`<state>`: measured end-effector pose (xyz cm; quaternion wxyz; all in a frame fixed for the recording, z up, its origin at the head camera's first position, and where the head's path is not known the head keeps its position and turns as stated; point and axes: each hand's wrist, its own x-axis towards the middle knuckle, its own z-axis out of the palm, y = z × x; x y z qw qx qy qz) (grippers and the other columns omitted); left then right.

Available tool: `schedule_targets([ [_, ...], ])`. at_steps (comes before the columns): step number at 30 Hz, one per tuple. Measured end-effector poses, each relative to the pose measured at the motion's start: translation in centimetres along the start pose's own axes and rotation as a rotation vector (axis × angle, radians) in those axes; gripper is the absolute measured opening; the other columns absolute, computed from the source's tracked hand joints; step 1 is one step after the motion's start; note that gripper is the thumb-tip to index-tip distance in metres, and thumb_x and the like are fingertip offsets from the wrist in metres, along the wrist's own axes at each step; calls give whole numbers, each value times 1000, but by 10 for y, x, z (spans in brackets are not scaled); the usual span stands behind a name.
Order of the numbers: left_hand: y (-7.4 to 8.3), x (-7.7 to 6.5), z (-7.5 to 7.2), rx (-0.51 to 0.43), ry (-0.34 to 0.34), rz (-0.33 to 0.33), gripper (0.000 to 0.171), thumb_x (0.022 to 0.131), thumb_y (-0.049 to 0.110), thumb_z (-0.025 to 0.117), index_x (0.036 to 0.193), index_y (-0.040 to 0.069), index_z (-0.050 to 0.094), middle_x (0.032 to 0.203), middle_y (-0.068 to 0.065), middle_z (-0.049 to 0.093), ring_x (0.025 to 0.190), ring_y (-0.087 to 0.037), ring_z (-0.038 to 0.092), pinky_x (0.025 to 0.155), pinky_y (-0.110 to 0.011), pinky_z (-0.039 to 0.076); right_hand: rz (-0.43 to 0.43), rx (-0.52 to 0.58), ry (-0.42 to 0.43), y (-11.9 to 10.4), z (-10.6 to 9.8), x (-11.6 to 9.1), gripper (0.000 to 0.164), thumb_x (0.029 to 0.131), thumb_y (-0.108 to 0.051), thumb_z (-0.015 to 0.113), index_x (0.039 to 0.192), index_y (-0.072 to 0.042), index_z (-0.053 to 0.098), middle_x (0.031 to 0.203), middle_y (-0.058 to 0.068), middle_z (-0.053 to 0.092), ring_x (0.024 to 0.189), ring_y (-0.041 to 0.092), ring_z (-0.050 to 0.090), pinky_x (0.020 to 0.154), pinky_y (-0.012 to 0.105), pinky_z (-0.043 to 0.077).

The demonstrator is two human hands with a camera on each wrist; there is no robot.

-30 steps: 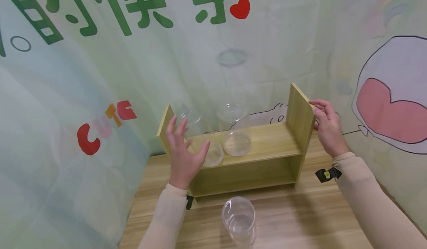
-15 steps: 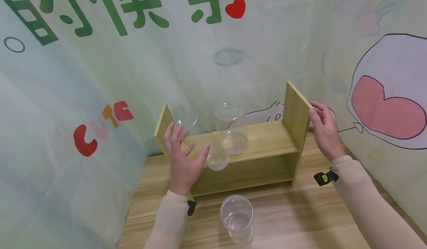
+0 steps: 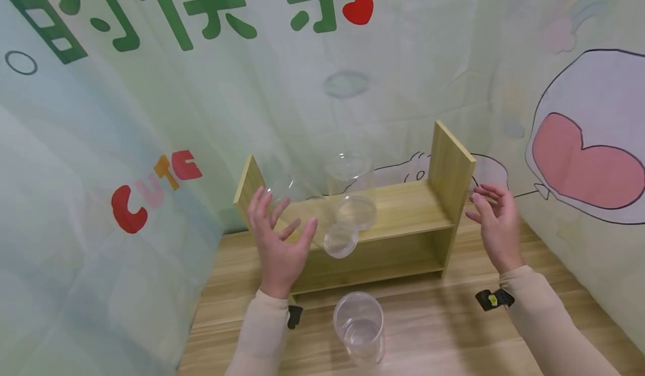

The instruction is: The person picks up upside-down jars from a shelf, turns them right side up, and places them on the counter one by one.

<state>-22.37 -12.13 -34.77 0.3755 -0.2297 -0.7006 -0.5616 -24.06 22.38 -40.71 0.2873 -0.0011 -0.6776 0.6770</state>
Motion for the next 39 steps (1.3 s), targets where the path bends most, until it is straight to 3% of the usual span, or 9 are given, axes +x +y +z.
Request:
schedule_targets([
  [6, -5, -5, 0, -49, 20, 12, 79, 69, -9, 70, 133, 0, 26, 143, -12, 18, 112, -35, 47, 65, -49, 50, -26, 170, 107, 13, 5, -31, 23, 89, -11, 56, 109, -1, 49, 95, 11, 50, 78, 19, 56, 58, 24, 52],
  [9, -7, -6, 0, -70, 26, 2, 78, 69, -10, 70, 133, 0, 26, 143, -11, 18, 112, -35, 47, 66, -48, 51, -12, 230, 50, 14, 8, -46, 22, 90, -9, 54, 107, 4, 49, 86, 12, 55, 70, 17, 58, 55, 27, 52],
  [12, -9, -8, 1, -86, 33, -21, 78, 69, -10, 70, 132, -1, 26, 143, -10, 18, 111, -37, 47, 66, -47, 51, 59, 240, -45, 12, 13, -61, 23, 92, -10, 52, 105, 8, 47, 81, 13, 57, 67, 19, 58, 54, 32, 52],
  [17, -11, -11, 2, -114, 44, -44, 75, 69, -11, 69, 130, -4, 26, 142, -10, 20, 111, -38, 47, 67, -44, 52, 119, 250, -156, 14, 23, -79, 23, 93, -14, 50, 103, 7, 46, 83, 15, 56, 70, 22, 58, 56, 38, 53],
  [20, -11, -13, 3, -142, 50, -54, 75, 69, -12, 69, 129, -6, 24, 141, -11, 21, 111, -40, 47, 67, -42, 52, 72, 264, -223, 38, 24, -85, 24, 94, -14, 48, 108, 6, 47, 87, 17, 55, 73, 24, 58, 57, 40, 52],
  [25, -12, -17, 6, -193, 69, -84, 75, 70, -12, 68, 129, -7, 22, 140, -12, 22, 109, -43, 47, 68, -40, 52, -9, 387, -340, 96, 28, -88, 26, 94, -3, 43, 118, 8, 43, 97, 23, 54, 81, 29, 58, 56, 42, 51],
  [30, -12, -24, 9, -210, 75, -124, 73, 72, -10, 67, 130, -6, 22, 140, -11, 22, 109, -41, 48, 68, -40, 52, 3, 433, -400, 114, 40, -94, 31, 94, -2, 42, 124, 7, 38, 112, 30, 47, 95, 34, 55, 61, 46, 51],
  [33, -14, -29, 11, -212, 75, -138, 72, 73, -9, 67, 129, -7, 22, 142, -10, 22, 109, -40, 49, 68, -39, 52, 24, 409, -400, 103, 48, -101, 32, 95, -3, 43, 125, 7, 37, 117, 31, 44, 100, 37, 53, 63, 47, 51],
  [39, -24, -38, 14, -260, 89, -155, 70, 72, -10, 68, 126, -7, 24, 142, -10, 23, 108, -41, 49, 67, -40, 52, 84, 362, -405, 45, 62, -112, 35, 95, -11, 45, 120, 11, 35, 115, 21, 48, 103, 38, 50, 70, 47, 50],
])
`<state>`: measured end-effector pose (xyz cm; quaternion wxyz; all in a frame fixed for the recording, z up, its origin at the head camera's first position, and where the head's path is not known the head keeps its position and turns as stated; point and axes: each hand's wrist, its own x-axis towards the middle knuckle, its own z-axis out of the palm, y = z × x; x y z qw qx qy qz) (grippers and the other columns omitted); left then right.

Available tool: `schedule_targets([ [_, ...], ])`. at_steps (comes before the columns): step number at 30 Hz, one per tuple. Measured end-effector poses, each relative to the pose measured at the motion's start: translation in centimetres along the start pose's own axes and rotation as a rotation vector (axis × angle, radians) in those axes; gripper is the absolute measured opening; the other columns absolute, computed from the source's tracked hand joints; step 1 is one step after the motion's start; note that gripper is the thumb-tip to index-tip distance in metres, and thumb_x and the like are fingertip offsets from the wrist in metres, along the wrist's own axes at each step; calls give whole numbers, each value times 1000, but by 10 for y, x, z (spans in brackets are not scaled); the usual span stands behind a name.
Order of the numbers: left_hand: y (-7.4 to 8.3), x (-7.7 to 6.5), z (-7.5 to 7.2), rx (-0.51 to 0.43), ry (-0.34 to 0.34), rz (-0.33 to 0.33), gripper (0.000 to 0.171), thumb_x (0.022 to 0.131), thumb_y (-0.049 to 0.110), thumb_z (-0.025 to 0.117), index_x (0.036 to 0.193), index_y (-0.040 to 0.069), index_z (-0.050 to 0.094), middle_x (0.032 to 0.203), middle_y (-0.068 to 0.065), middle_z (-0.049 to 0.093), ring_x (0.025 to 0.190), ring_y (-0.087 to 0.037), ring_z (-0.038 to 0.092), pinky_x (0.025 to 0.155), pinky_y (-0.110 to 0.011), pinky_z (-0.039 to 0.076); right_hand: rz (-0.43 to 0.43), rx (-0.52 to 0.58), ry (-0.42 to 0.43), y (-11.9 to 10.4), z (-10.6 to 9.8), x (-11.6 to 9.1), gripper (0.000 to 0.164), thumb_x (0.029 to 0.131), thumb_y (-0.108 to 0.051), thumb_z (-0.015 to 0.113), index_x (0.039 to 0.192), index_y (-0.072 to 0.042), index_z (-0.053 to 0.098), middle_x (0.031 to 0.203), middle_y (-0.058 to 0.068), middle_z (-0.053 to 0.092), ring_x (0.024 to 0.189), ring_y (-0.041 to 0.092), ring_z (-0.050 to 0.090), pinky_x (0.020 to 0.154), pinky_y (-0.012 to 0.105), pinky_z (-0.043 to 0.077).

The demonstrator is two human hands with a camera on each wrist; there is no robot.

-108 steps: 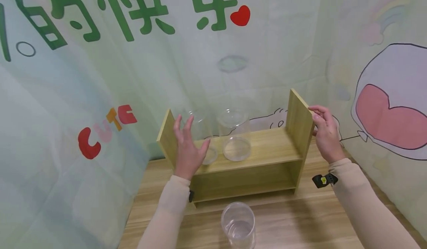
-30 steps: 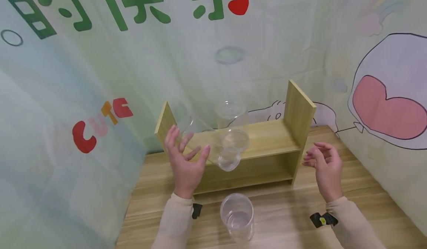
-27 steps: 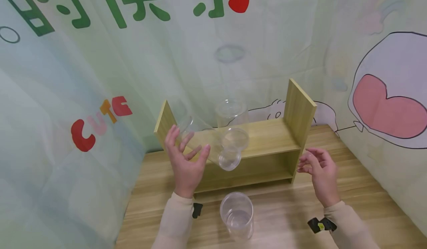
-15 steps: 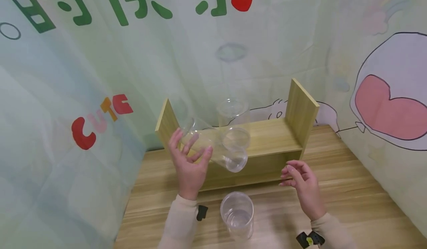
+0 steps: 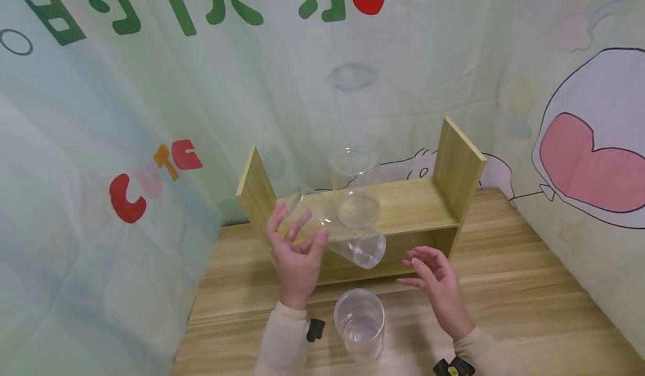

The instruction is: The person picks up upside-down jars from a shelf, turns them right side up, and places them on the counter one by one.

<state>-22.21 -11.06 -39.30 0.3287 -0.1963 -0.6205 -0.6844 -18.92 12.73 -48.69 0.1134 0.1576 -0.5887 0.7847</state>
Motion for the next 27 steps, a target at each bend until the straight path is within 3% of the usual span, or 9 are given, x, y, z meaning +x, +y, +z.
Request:
schedule_targets([
  [4, -11, -6, -1, -47, 20, -34, 69, 72, -8, 69, 127, -3, 26, 140, -10, 23, 109, -40, 49, 68, -39, 52, 39, 26, 0, -10, 10, -1, 30, 96, -7, 41, 120, 10, 35, 115, 15, 49, 104, 33, 51, 73, 49, 48],
  [10, -22, -16, 3, -117, 29, -65, 66, 74, -5, 69, 125, 0, 28, 140, -11, 22, 110, -44, 46, 70, -40, 51, 79, 43, 3, -8, 16, 0, 33, 95, -8, 43, 124, 5, 35, 123, 28, 38, 107, 33, 50, 75, 49, 48],
  [18, -25, -26, 6, -101, 34, -86, 62, 75, -5, 67, 123, -1, 28, 139, -17, 24, 107, -41, 49, 62, -36, 53, 130, 76, 33, -8, 21, 0, 43, 95, -10, 44, 130, 9, 28, 125, 23, 37, 104, 24, 50, 78, 50, 47],
  [27, -25, -35, 10, -150, 31, -131, 61, 76, -8, 64, 124, -4, 26, 139, -18, 22, 106, -42, 49, 66, -36, 52, 138, 120, 9, -10, 25, 0, 44, 95, -9, 43, 133, 5, 26, 126, 20, 37, 104, 24, 53, 77, 47, 48],
])
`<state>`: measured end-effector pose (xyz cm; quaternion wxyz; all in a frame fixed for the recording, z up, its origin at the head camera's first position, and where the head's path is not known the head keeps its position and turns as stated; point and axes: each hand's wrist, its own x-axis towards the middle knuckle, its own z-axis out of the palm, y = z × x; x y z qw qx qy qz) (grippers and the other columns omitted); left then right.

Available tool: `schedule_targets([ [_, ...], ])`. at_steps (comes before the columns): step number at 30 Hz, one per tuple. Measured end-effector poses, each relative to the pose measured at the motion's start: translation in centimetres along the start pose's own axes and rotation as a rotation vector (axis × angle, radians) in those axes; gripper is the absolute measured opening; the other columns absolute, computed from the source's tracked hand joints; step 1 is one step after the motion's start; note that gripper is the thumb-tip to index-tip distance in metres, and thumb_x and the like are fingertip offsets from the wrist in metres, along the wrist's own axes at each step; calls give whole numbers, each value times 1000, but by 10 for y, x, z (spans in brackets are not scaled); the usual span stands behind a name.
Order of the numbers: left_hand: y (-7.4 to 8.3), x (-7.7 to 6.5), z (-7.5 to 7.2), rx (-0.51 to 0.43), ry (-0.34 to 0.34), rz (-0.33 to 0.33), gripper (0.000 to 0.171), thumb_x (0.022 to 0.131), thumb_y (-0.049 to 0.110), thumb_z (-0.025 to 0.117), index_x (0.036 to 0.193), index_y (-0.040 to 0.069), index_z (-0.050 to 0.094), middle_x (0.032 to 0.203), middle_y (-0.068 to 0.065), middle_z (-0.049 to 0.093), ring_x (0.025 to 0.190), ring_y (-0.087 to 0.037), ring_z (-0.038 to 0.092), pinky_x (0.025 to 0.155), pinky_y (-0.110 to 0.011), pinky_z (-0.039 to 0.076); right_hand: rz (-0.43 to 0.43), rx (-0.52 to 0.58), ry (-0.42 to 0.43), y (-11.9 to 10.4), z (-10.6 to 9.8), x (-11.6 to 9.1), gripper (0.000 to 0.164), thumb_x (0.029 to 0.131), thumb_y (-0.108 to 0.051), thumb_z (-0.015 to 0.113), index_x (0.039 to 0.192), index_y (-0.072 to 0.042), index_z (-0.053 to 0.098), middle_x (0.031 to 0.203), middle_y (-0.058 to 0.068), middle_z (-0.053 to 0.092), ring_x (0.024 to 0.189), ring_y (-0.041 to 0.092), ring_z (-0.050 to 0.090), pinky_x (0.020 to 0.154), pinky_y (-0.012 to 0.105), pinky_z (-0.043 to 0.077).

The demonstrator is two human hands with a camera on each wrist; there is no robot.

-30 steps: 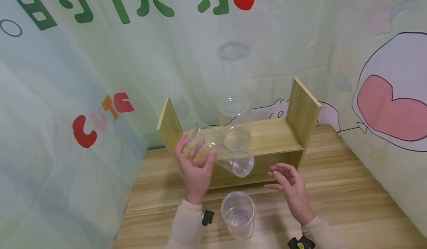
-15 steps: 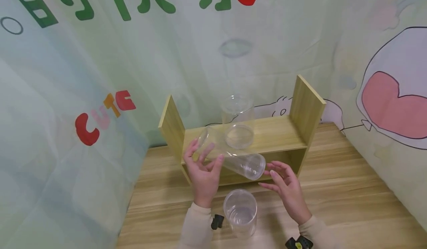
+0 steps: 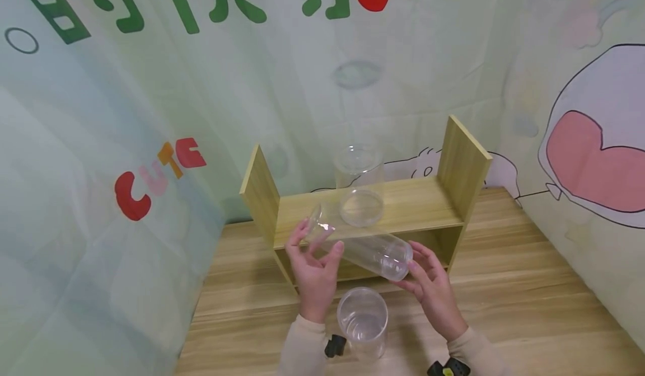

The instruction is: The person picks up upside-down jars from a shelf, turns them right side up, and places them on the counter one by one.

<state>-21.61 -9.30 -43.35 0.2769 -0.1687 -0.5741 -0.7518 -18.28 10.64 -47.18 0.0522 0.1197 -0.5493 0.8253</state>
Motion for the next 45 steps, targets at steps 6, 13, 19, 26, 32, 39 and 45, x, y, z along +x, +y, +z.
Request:
schedule_targets([
  [6, -4, -5, 4, -28, 1, 16, 59, 77, -6, 64, 123, -4, 26, 138, -19, 23, 107, -42, 49, 69, -40, 51, 0, 32, 1, -2, -1, -1, 44, 96, -8, 41, 134, 5, 24, 125, 16, 39, 103, 24, 53, 77, 42, 49],
  [13, -5, -8, 6, -44, -2, 10, 56, 79, -4, 63, 122, 0, 28, 138, -20, 22, 108, -44, 47, 72, -43, 50, 14, 71, 8, 0, -2, 0, 45, 96, -11, 41, 135, 4, 24, 124, 15, 39, 101, 23, 55, 78, 45, 48],
  [19, -10, -11, 7, -40, -9, 11, 58, 78, -2, 65, 123, 0, 28, 138, -19, 24, 107, -44, 47, 70, -43, 51, 28, 152, -15, 4, -6, 0, 43, 98, -12, 38, 135, 3, 22, 124, 13, 40, 102, 25, 55, 79, 46, 47],
  [26, -15, -11, 5, -55, -75, -4, 68, 78, -5, 63, 133, 4, 23, 137, -17, 24, 109, -39, 47, 71, -45, 51, 6, 236, -55, 4, -12, 1, 37, 98, -7, 33, 134, 1, 26, 123, 13, 43, 106, 26, 53, 82, 46, 46],
  [32, -7, -10, 6, -74, -142, -42, 71, 79, -3, 63, 135, 4, 20, 135, -18, 27, 107, -40, 46, 70, -45, 51, -3, 259, -69, 0, -16, 0, 36, 97, -5, 32, 133, -3, 29, 125, 13, 40, 106, 25, 53, 83, 46, 46],
  [39, -12, -9, -3, -5, -220, -13, 75, 80, -4, 63, 138, 6, 17, 134, -27, 28, 111, -36, 45, 58, -35, 52, -18, 249, -87, -7, -22, 2, 39, 97, -2, 33, 135, -4, 29, 127, 15, 35, 110, 29, 51, 85, 50, 40],
  [45, -2, -4, -5, -1, -256, -36, 75, 79, -4, 63, 139, 6, 17, 131, -29, 32, 95, -32, 54, 55, -29, 51, -40, 244, -104, -15, -30, 5, 39, 96, -1, 34, 135, -3, 30, 127, 18, 34, 110, 32, 49, 84, 53, 39],
])
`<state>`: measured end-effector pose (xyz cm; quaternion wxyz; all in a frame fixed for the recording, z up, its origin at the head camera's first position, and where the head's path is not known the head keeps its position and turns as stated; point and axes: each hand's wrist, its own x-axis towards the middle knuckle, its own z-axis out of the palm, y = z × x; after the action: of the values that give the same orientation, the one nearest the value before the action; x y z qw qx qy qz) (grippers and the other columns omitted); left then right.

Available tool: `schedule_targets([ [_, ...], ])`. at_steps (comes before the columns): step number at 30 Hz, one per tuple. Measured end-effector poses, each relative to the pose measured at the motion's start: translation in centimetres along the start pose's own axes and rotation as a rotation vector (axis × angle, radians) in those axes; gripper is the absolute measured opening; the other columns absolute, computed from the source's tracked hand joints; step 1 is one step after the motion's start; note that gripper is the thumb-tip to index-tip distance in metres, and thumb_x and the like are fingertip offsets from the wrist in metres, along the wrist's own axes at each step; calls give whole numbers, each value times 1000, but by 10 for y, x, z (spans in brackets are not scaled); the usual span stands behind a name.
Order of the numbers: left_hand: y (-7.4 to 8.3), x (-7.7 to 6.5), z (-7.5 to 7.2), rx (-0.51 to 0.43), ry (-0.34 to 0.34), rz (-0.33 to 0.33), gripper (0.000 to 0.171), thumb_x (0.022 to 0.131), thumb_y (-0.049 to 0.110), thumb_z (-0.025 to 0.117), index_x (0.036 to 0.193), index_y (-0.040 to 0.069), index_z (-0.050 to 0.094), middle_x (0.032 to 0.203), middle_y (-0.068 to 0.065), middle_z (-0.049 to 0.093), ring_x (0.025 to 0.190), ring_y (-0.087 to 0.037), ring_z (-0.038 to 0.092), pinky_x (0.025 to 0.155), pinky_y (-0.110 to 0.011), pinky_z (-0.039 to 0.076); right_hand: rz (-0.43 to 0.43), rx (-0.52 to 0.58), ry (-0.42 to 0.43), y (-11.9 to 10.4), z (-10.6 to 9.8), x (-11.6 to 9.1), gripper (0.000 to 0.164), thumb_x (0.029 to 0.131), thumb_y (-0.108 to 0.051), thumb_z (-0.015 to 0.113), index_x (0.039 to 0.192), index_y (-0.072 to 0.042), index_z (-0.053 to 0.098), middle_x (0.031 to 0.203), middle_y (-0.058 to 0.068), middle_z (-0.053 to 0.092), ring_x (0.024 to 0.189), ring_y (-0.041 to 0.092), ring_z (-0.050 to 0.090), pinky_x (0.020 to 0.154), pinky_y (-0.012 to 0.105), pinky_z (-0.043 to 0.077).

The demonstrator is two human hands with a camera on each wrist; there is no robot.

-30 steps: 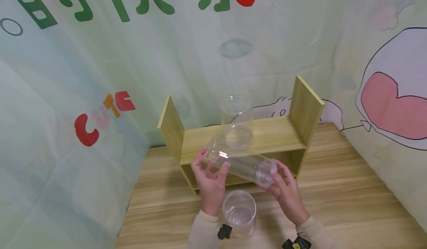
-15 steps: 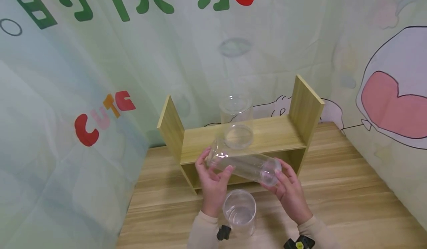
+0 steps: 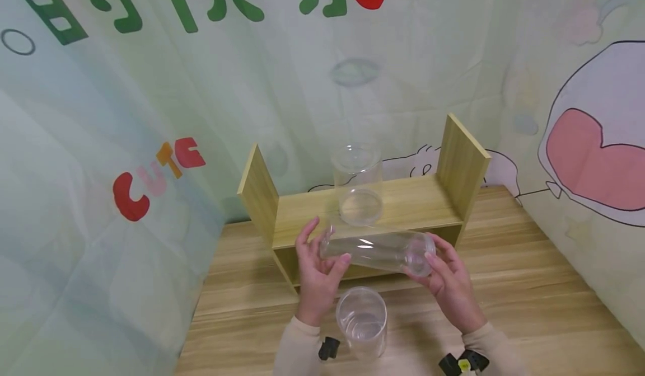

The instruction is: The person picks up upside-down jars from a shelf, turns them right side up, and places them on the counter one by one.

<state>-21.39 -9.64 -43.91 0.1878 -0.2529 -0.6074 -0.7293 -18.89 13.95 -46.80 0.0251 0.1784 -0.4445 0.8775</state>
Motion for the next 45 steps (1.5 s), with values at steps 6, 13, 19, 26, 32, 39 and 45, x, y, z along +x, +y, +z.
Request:
schedule_targets([
  [6, 12, 8, -7, 73, 48, 34, 68, 80, -8, 59, 137, 2, 22, 134, -18, 32, 109, -39, 44, 76, -39, 49, -13, -36, 3, -13, -6, 3, 39, 96, 1, 35, 134, -2, 31, 127, 18, 35, 109, 31, 51, 83, 54, 37],
  [13, 42, 25, -25, 269, 154, 131, 64, 76, -11, 62, 130, -9, 29, 130, -17, 36, 115, -41, 34, 85, -51, 36, -25, -98, 24, -22, -14, 3, 39, 96, 0, 34, 135, 0, 31, 128, 20, 35, 110, 32, 51, 82, 53, 39],
  [19, 52, 38, -44, 358, 191, 245, 61, 73, -14, 62, 127, -11, 34, 127, -20, 37, 113, -34, 36, 83, -38, 40, -41, -144, 52, -28, -20, 2, 42, 95, 1, 36, 137, 1, 31, 131, 20, 35, 110, 31, 50, 81, 51, 41],
  [26, 62, 48, -54, 396, 207, 322, 57, 72, -15, 61, 124, -13, 37, 125, -21, 39, 110, -30, 40, 79, -32, 42, -81, -112, 52, -35, -28, -1, 43, 94, 5, 35, 137, 5, 31, 127, 16, 41, 108, 28, 51, 79, 51, 41],
  [32, 70, 58, -58, 439, 246, 411, 50, 71, -12, 62, 116, -16, 42, 117, -31, 40, 104, -33, 42, 75, -31, 44, -77, -176, 99, -47, -32, -3, 44, 94, 4, 38, 137, 3, 32, 127, 12, 41, 108, 23, 51, 78, 46, 46],
  [39, 75, 65, -69, 475, 276, 445, 48, 69, -10, 64, 111, -18, 44, 113, -32, 42, 100, -40, 40, 74, -36, 43, -109, -211, 115, -56, -37, -8, 44, 92, 8, 39, 136, 4, 35, 127, 10, 47, 108, 20, 52, 76, 41, 49],
  [45, 72, 66, -80, 474, 296, 414, 47, 69, -13, 64, 111, -16, 45, 114, -27, 43, 100, -31, 41, 75, -36, 40, -152, -314, 142, -58, -41, -11, 43, 89, 11, 44, 132, 9, 37, 125, 10, 50, 110, 20, 51, 75, 37, 50],
])
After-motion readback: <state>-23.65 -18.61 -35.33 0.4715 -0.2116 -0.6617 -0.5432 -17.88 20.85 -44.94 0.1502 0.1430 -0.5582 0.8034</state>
